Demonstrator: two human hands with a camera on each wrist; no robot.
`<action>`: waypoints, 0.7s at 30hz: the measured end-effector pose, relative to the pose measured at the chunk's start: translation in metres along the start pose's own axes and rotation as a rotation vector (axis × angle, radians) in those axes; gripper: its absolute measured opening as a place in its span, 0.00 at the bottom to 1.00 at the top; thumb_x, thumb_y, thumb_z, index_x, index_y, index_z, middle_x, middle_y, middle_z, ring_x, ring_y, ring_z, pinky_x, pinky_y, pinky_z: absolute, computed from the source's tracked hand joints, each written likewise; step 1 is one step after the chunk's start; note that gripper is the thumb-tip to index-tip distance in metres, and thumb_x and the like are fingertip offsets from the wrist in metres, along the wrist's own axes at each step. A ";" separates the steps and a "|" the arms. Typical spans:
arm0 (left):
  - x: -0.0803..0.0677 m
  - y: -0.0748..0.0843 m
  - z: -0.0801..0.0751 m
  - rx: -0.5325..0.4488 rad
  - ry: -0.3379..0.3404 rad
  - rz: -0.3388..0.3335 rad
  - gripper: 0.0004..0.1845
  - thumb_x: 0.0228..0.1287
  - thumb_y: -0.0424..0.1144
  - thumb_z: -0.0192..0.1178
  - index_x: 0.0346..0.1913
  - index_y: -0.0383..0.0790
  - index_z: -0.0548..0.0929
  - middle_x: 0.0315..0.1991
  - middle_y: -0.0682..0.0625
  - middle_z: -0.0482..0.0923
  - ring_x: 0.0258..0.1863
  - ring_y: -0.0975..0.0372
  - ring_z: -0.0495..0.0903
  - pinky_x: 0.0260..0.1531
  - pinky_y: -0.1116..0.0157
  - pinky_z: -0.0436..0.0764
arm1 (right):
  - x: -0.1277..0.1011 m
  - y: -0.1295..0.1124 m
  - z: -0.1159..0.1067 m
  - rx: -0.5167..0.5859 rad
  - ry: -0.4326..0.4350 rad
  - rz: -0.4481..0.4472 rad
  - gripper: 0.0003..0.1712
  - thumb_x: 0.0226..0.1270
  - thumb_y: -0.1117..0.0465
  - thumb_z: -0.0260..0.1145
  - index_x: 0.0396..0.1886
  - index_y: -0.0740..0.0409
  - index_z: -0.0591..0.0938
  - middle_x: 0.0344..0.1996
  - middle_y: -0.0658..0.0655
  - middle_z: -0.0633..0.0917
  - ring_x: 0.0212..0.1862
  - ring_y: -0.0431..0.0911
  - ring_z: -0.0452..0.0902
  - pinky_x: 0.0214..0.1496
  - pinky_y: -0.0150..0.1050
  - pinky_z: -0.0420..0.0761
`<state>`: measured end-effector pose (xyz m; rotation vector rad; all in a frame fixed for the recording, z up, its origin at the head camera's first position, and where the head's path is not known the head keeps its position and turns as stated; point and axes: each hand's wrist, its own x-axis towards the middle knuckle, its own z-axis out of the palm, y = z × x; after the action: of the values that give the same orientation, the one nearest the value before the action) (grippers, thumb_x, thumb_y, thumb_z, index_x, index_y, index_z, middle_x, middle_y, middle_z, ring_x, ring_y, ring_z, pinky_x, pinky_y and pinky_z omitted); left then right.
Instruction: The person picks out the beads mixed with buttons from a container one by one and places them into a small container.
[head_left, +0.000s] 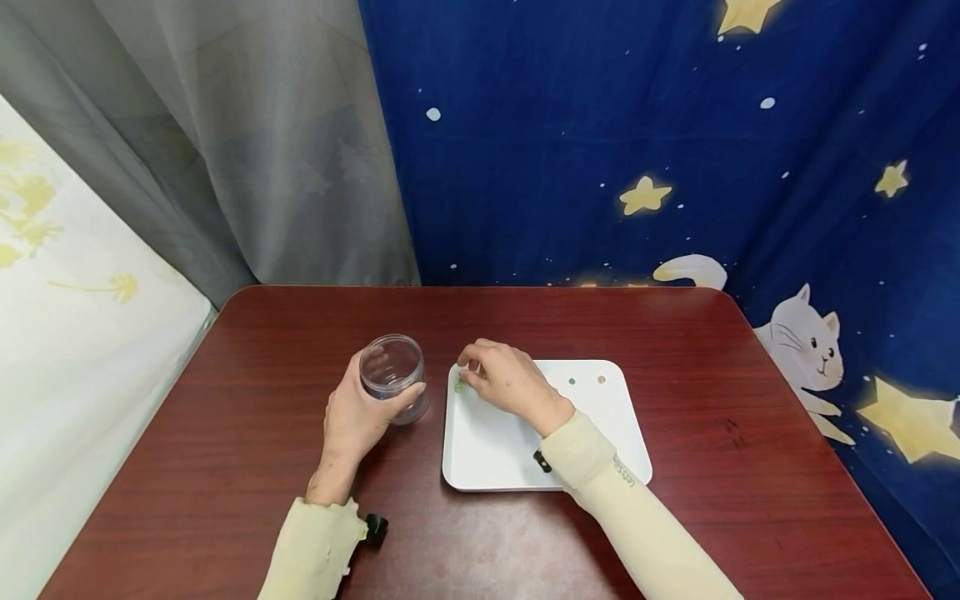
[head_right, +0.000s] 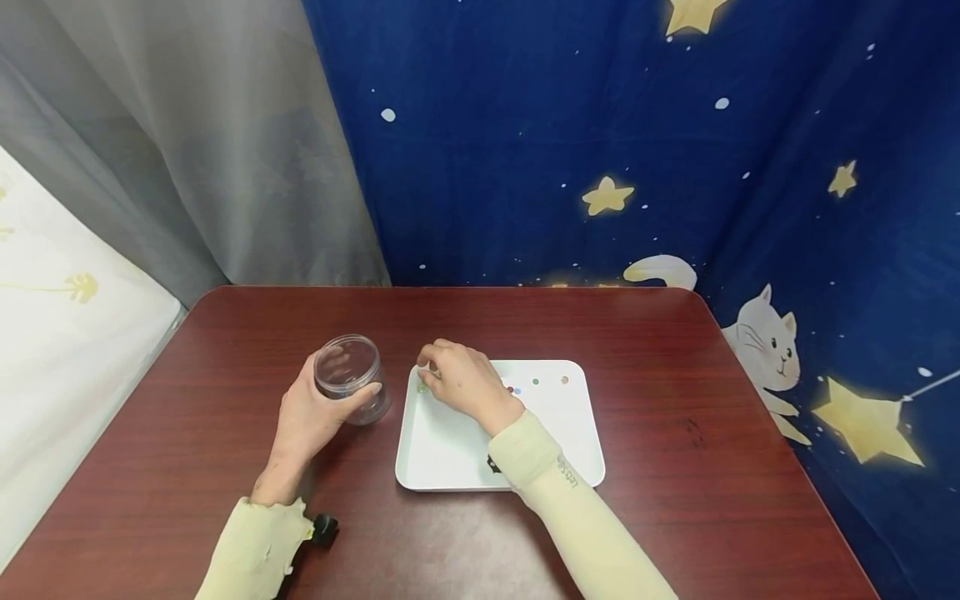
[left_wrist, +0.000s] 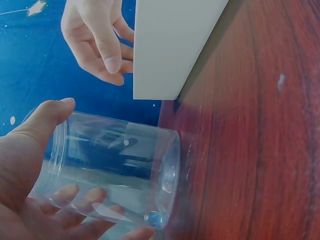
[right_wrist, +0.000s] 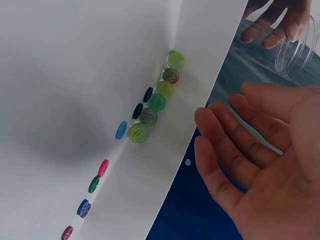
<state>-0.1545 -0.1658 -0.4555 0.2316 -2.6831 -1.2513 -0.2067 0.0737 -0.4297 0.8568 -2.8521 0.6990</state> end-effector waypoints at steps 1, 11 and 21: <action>0.000 0.000 0.000 0.000 -0.001 -0.001 0.54 0.49 0.68 0.77 0.77 0.54 0.67 0.66 0.46 0.81 0.63 0.47 0.81 0.61 0.44 0.77 | 0.000 0.000 0.000 -0.001 -0.001 0.000 0.09 0.72 0.56 0.71 0.48 0.49 0.89 0.40 0.46 0.88 0.38 0.39 0.83 0.38 0.37 0.80; 0.000 0.000 -0.001 -0.008 -0.004 0.003 0.53 0.49 0.68 0.77 0.77 0.53 0.67 0.66 0.46 0.81 0.63 0.48 0.82 0.61 0.44 0.77 | 0.000 0.002 0.003 -0.003 0.001 0.008 0.08 0.72 0.56 0.71 0.48 0.50 0.89 0.39 0.46 0.88 0.39 0.40 0.84 0.40 0.38 0.81; -0.001 0.000 -0.001 -0.004 0.001 -0.001 0.53 0.49 0.67 0.77 0.77 0.54 0.67 0.65 0.46 0.81 0.63 0.48 0.81 0.61 0.43 0.78 | -0.001 0.003 0.005 -0.016 -0.001 0.011 0.11 0.73 0.56 0.70 0.50 0.51 0.90 0.41 0.48 0.89 0.40 0.40 0.85 0.41 0.39 0.83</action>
<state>-0.1533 -0.1660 -0.4552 0.2325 -2.6791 -1.2567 -0.2067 0.0742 -0.4352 0.8401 -2.8611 0.6767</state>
